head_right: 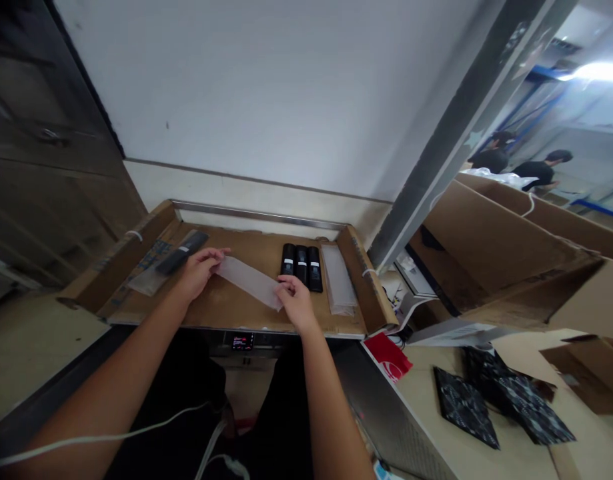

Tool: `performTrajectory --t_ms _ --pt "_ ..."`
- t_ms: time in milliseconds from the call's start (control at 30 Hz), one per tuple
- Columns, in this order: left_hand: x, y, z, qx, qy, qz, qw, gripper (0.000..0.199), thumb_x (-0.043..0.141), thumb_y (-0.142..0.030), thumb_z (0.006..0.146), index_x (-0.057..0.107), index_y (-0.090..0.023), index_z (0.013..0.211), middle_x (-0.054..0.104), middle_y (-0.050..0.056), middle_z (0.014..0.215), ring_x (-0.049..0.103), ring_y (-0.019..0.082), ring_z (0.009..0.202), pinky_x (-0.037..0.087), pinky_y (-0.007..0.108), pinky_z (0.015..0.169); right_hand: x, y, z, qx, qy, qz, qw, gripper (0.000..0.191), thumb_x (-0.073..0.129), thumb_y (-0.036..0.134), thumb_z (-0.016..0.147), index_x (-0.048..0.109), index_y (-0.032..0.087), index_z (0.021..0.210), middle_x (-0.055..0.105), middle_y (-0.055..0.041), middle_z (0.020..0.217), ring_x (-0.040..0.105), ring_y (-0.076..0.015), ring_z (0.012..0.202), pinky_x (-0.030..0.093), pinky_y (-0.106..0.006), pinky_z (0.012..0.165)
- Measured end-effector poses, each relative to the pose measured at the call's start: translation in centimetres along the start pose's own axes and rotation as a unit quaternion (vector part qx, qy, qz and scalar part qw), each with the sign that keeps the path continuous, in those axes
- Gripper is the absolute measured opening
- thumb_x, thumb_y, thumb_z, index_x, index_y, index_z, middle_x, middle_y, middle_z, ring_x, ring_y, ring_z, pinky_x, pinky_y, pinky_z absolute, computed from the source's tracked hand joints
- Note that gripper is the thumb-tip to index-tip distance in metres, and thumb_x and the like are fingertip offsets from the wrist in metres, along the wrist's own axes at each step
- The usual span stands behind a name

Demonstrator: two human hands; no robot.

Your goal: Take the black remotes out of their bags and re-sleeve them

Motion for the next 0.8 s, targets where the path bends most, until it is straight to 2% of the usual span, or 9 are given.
performTrajectory --t_ms 133,300,400,600,700,800 --pt "-0.1 0.2 -0.1 -0.023 0.007 -0.002 1.0 0.02 0.069 -0.027 0.065 0.072 -0.018 0.083 0.073 0.009 0.111 0.063 0.02 0.091 0.044 0.024 0.065 -0.9 -0.3 -0.3 -0.016 -0.065 0.046 0.997 0.047 0.08 0.038 0.066 0.066 0.019 0.107 0.069 0.0011 0.08 0.062 -0.0135 0.065 0.051 -0.026 0.063" --pt "0.1 -0.2 -0.2 -0.007 0.027 0.015 0.999 0.034 0.08 -0.035 0.066 0.074 -0.019 0.094 0.073 0.008 0.106 0.062 0.016 0.081 0.047 0.027 0.073 -1.0 0.0 -0.7 -0.024 -0.091 0.07 0.993 0.048 0.081 0.041 0.067 0.064 0.02 0.107 0.073 -0.001 0.082 0.065 -0.0151 0.067 0.054 -0.028 0.064" --pt "0.1 0.0 -0.1 0.004 0.039 0.017 0.999 0.037 0.082 -0.038 0.066 0.072 -0.018 0.096 0.073 0.008 0.107 0.063 0.017 0.083 0.048 0.028 0.075 -1.1 0.1 -0.8 -0.02 -0.113 0.082 0.99 0.05 0.08 0.044 0.068 0.063 0.019 0.108 0.075 -0.0028 0.086 0.065 -0.0149 0.064 0.053 -0.027 0.061" --pt "-0.8 -0.2 0.2 0.038 -0.065 0.024 0.997 0.04 0.08 -0.044 0.067 0.067 -0.019 0.095 0.073 0.006 0.095 0.064 0.017 0.082 0.048 0.028 0.074 -1.1 0.0 -0.8 -0.027 -0.121 0.067 0.99 0.048 0.076 0.045 0.072 0.062 0.018 0.108 0.076 -0.004 0.084 0.058 -0.0118 0.051 0.047 -0.024 0.047" --pt "-0.7 -0.1 0.1 0.011 -0.062 0.012 0.998 0.044 0.079 -0.05 0.069 0.065 -0.02 0.098 0.074 0.006 0.092 0.064 0.017 0.076 0.048 0.027 0.068 -1.3 -0.1 -0.7 -0.026 -0.133 0.064 0.989 0.045 0.075 0.044 0.072 0.062 0.017 0.106 0.074 -0.0032 0.081 0.056 -0.0118 0.05 0.047 -0.024 0.046" --pt "-0.6 0.1 0.1 -0.002 -0.052 0.044 0.998 0.045 0.079 -0.053 0.068 0.067 -0.019 0.096 0.073 0.005 0.083 0.063 0.017 0.072 0.045 0.025 0.062 -1.6 -0.4 -0.6 -0.023 -0.143 0.061 0.988 0.043 0.074 0.045 0.073 0.064 0.017 0.105 0.073 -0.0025 0.078 0.056 -0.0118 0.05 0.046 -0.024 0.047"
Point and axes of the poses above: each hand's wrist, its own z-axis towards the middle knuckle, its own x-axis out of the palm, y = z × x, the point moved 6 cm from there along z, towards the middle knuckle
